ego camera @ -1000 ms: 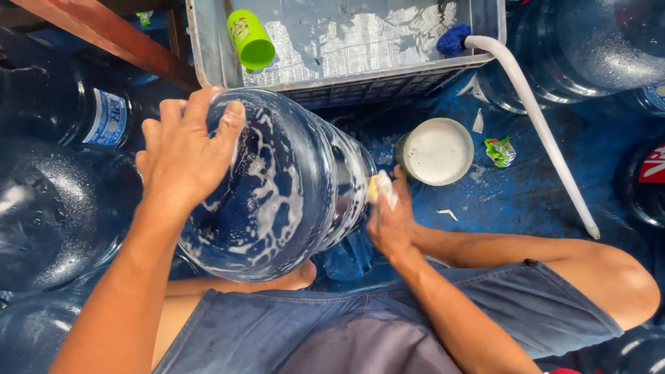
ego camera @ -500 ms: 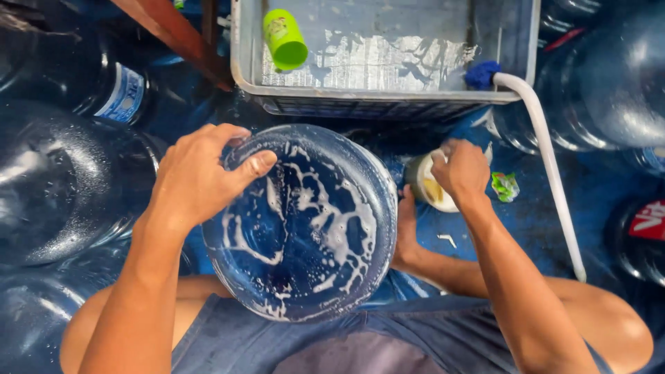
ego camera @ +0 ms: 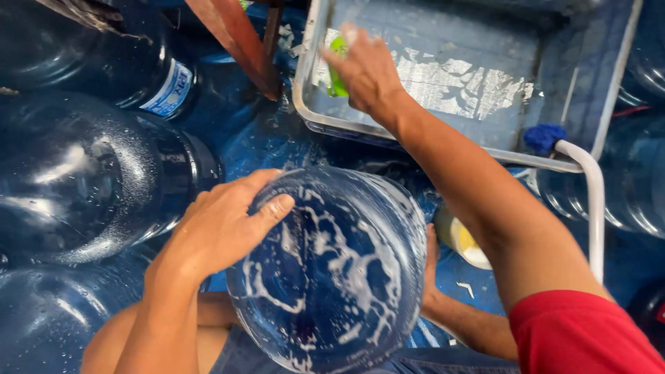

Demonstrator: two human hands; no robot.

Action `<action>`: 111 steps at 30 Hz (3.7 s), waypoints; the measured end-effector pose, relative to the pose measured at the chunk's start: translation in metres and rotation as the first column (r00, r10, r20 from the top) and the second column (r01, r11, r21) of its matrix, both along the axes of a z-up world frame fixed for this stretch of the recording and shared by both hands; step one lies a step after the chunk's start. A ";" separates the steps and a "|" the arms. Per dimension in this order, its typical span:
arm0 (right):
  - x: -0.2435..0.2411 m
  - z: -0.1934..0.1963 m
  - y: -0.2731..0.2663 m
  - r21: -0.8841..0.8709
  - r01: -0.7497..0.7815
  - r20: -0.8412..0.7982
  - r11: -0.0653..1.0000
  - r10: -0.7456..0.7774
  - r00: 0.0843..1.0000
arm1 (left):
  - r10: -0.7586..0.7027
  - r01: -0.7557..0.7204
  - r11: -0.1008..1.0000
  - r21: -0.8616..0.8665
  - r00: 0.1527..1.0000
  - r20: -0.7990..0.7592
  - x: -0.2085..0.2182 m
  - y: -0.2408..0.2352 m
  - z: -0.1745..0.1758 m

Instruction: A person is cleaning a large blue water jug by scrubbing the exterior with a sponge and soap, then rinsing it and cleaning the interior using a water pipe.

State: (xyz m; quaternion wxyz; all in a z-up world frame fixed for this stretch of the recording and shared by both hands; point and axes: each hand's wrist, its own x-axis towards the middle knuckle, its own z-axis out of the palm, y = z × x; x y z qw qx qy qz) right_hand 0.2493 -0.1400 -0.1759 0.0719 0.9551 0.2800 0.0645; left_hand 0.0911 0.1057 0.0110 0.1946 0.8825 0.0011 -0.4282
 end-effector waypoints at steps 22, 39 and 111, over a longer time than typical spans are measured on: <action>0.004 0.001 -0.101 -0.496 0.140 -0.360 0.857 -0.349 0.865 | -0.069 0.069 0.994 -0.084 0.998 0.006 0.006 -0.009 -0.004; -0.007 -0.055 -0.171 -0.244 0.637 -0.290 0.731 -0.682 0.672 | -0.078 0.077 0.997 -0.022 0.997 -0.014 0.002 -0.031 0.006; -0.320 0.228 -0.112 0.525 0.232 -0.027 0.819 -0.257 0.966 | 0.415 -0.180 0.469 -0.865 0.909 0.036 -0.030 -0.017 -0.070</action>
